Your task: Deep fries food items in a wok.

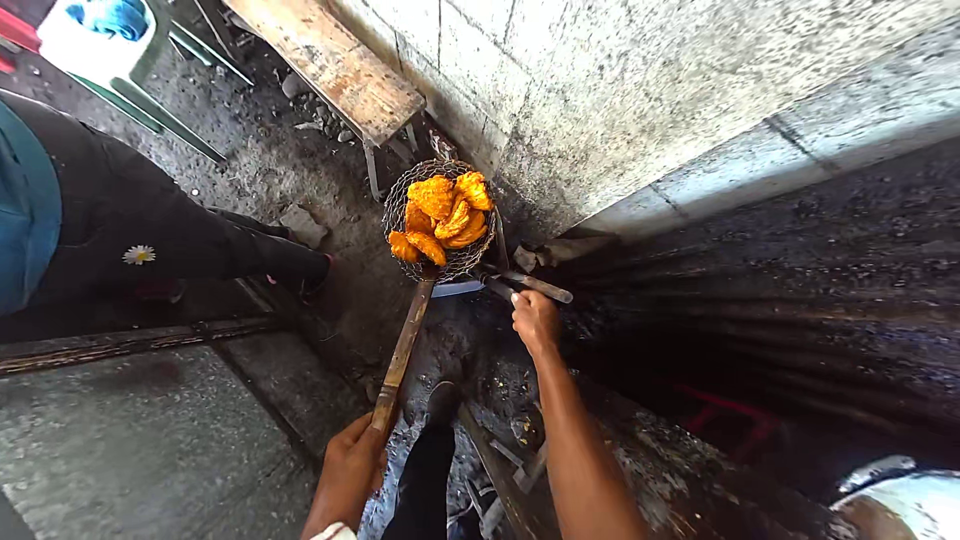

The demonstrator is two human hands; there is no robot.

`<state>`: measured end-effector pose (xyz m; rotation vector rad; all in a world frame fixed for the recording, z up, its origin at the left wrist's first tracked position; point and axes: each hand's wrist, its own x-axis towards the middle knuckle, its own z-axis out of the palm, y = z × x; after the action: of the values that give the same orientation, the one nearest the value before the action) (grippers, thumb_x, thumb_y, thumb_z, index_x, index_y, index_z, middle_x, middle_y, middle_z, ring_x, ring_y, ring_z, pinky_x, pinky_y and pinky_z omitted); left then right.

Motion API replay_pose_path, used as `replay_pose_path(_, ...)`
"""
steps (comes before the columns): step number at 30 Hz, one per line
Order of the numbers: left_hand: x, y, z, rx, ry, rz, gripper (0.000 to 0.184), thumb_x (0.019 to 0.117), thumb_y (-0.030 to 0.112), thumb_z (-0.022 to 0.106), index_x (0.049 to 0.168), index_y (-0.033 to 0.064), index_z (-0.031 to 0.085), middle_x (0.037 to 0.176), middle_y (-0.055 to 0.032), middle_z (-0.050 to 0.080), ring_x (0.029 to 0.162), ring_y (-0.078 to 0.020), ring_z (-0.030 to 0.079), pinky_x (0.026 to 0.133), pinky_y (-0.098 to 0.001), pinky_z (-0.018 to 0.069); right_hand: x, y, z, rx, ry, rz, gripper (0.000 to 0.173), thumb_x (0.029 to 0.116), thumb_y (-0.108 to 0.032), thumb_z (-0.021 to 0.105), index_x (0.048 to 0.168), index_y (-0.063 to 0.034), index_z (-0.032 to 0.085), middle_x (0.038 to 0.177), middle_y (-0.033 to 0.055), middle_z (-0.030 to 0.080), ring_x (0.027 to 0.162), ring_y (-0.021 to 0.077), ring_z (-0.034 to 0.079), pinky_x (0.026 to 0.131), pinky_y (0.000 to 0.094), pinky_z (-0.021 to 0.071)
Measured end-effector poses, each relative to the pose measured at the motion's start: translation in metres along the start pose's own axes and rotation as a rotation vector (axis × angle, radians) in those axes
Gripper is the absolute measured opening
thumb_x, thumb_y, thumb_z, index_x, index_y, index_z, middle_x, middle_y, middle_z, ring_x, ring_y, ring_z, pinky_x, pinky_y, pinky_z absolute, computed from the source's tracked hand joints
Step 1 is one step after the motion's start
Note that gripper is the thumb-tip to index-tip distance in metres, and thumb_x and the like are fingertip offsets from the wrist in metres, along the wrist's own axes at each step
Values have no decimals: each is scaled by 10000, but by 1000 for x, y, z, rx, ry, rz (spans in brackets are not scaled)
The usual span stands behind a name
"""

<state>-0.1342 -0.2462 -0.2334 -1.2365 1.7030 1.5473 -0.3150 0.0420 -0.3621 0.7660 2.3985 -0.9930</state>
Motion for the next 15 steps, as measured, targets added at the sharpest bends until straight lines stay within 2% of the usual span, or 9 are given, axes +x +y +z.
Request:
replay_pose_path(2, 0, 2, 3, -5, -1, 6, 303, 1091, 202, 511, 1265, 5, 663, 631, -98, 609, 425, -153, 532, 374, -276, 452, -45, 18, -27, 36, 66, -19, 370, 1064, -322, 509, 1258, -60, 685, 953, 131, 736, 813, 269, 725, 796, 516, 596)
replay_pose_path(5, 1, 5, 10, -17, 0, 20, 294, 1092, 197, 511, 1251, 3, 663, 636, -97, 607, 419, -144, 522, 368, -269, 442, -114, 37, -59, 88, 199, -70, 366, 1065, -265, 528, 1315, -35, 664, 946, 117, 738, 783, 230, 726, 756, 460, 614)
replay_pose_path(11, -1, 5, 25, 56, 18, 89, 291, 1090, 231, 515, 1171, -1, 672, 633, -88, 609, 422, -145, 532, 384, -279, 465, -211, 60, -118, 164, 489, -215, 358, 1046, -230, 567, 1304, -6, 670, 935, 119, 732, 725, 186, 708, 672, 394, 612)
replay_pose_path(15, -1, 0, 40, 94, 31, 116, 288, 1081, 238, 510, 1090, -10, 657, 627, -82, 603, 420, -145, 535, 387, -282, 469, -283, 97, -170, 333, 594, -262, 396, 1045, -230, 552, 1302, 57, 642, 891, 101, 719, 703, 128, 702, 640, 311, 618)
